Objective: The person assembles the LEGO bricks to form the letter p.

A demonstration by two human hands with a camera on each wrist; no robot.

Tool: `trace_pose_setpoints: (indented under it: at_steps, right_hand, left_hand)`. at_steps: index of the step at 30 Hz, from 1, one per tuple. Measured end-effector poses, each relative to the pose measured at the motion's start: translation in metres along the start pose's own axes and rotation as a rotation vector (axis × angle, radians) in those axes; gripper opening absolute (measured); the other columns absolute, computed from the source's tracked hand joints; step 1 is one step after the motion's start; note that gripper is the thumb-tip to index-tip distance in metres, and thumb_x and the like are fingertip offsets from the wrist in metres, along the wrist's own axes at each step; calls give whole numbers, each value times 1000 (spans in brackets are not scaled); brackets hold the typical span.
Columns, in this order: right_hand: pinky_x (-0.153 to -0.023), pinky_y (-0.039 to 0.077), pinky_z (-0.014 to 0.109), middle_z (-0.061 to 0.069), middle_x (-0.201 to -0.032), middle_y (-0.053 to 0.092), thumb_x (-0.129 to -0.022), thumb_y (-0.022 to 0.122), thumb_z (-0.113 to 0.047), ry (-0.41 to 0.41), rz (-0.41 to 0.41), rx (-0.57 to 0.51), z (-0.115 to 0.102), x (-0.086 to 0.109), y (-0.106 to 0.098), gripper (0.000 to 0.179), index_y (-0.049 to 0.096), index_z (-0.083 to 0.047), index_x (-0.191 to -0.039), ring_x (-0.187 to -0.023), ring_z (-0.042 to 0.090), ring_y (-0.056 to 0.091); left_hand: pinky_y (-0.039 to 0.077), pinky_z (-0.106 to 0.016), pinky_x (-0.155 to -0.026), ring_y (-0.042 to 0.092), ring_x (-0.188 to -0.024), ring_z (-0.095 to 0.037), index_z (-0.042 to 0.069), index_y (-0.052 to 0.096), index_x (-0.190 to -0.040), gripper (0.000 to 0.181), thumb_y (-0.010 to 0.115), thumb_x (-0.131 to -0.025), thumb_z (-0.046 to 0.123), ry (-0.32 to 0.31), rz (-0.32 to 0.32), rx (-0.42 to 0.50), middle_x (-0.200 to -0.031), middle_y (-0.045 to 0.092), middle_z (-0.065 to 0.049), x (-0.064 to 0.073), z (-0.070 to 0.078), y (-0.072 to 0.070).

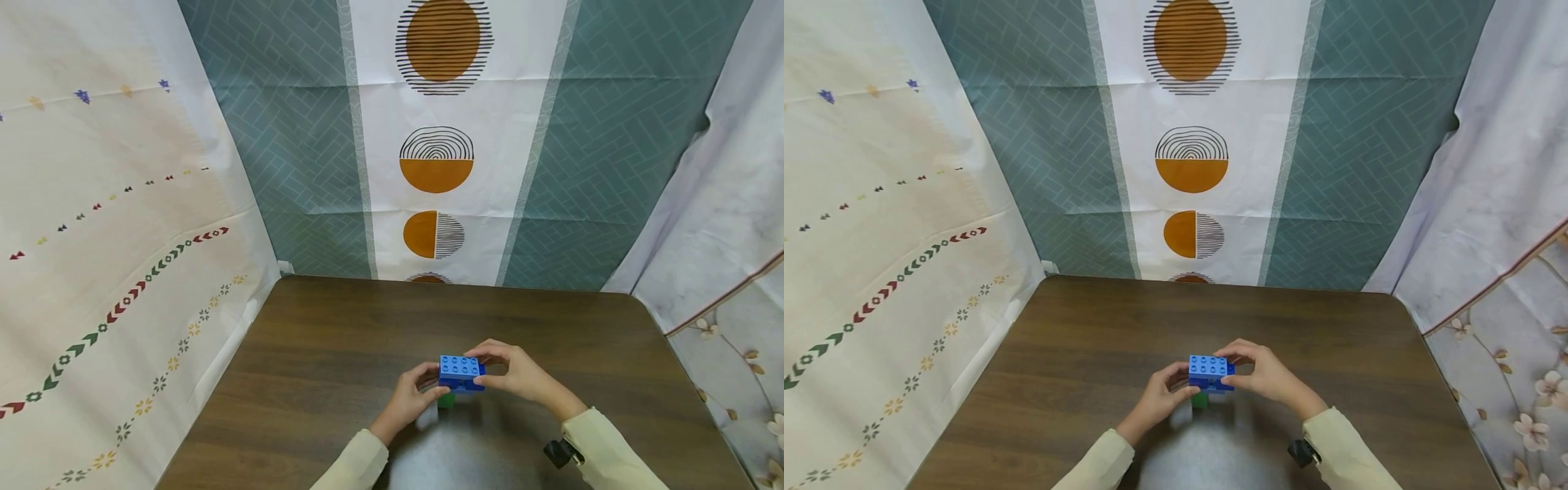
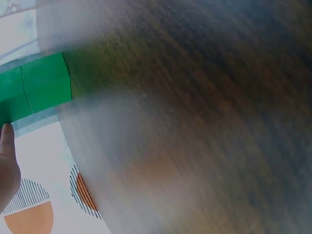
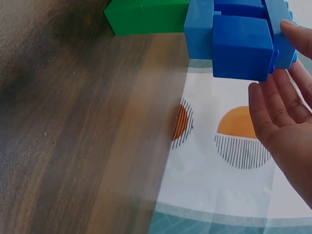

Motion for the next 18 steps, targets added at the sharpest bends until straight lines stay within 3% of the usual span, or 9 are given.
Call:
trace_pose_setpoints:
  at_steps: [10, 18]
  right_hand:
    - [-84, 55, 44, 4, -110, 64, -83, 76, -15, -49, 59, 44, -6, 0, 4, 35, 66, -10, -117, -96, 18, 61]
    - [-87, 54, 48, -2, -108, 64, -85, 75, -25, -16, 67, 61, -6, -2, 5, 32, 68, -14, -114, -96, 13, 61]
  left_hand:
    - [50, -45, -94, 63, -107, -34, -4, 61, -116, 31, 69, -87, 1, -15, -8, -11, -113, 66, -22, 1, 1, 0]
    - [50, -45, -94, 63, -107, -33, -3, 61, -116, 31, 70, -86, 1, -20, -3, -7, -113, 66, -21, 1, -1, 0]
Point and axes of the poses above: each hand's wrist, its own x-axis away from the middle knuckle, its own y-axis out of the palm, z = x × y, the point moved 5 cm from there along -x, towards the middle knuckle
